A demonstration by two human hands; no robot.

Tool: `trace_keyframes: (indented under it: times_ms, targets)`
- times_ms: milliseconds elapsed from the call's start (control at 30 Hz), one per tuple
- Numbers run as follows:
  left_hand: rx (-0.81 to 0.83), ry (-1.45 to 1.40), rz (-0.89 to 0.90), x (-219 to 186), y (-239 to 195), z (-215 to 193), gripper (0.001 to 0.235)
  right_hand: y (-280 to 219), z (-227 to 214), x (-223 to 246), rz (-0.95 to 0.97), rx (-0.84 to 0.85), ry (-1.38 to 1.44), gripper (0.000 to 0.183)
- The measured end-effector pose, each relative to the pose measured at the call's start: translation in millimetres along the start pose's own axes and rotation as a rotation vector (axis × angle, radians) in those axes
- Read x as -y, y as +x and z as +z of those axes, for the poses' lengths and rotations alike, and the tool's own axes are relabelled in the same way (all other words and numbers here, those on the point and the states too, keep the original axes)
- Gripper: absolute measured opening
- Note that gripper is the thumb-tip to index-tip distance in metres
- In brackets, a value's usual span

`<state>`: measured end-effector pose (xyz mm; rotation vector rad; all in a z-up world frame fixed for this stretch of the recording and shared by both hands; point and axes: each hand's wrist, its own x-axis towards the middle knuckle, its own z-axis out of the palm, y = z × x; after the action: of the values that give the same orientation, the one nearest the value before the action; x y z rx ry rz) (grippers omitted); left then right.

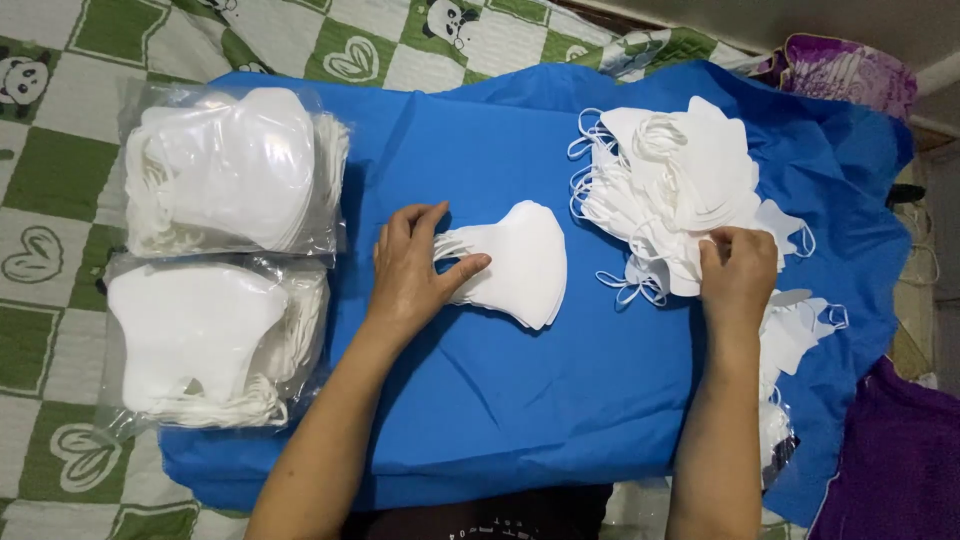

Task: Manually stacking and packing white face masks into clear plastic bags on a work surface.

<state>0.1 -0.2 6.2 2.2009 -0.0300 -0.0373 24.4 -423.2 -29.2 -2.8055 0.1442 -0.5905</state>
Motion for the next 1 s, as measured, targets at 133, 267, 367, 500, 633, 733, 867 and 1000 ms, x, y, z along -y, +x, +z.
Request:
trace_keyframes:
  times_ms: [133,267,367,500,633,733,867,1000]
  targets:
    - [0.002,0.026,0.014,6.0,0.4,2.3,0.093,0.2,9.8,-9.5,-0.08,-0.048,-0.018,0.023]
    - [-0.039,0.047,0.075,8.8,2.8,4.2,0.088,-1.6,14.2,-6.9,-0.15,-0.132,0.034,0.018]
    - [-0.055,0.061,0.097,9.9,4.4,4.4,0.086,-1.8,10.7,-3.0,-0.119,-0.155,0.039,0.017]
    - [-0.075,0.028,0.108,6.1,2.4,2.1,0.082,-4.9,-12.6,21.2,-0.033,-0.093,0.095,0.014]
    - [-0.073,0.002,0.078,1.4,1.4,-0.1,0.083,-9.0,-26.0,35.5,0.036,-0.101,0.174,0.01]
    - [-0.086,-0.002,0.093,1.3,1.0,0.3,0.082,-1.3,-31.5,35.9,-0.017,-0.173,0.182,0.012]
    - [-0.08,-0.007,0.078,3.1,2.0,1.1,0.082,20.0,-32.0,34.6,-0.159,-0.219,0.162,0.018]
    - [-0.077,-0.018,0.053,1.7,1.3,0.8,0.083,34.7,-43.3,66.4,-0.108,0.033,0.143,0.035]
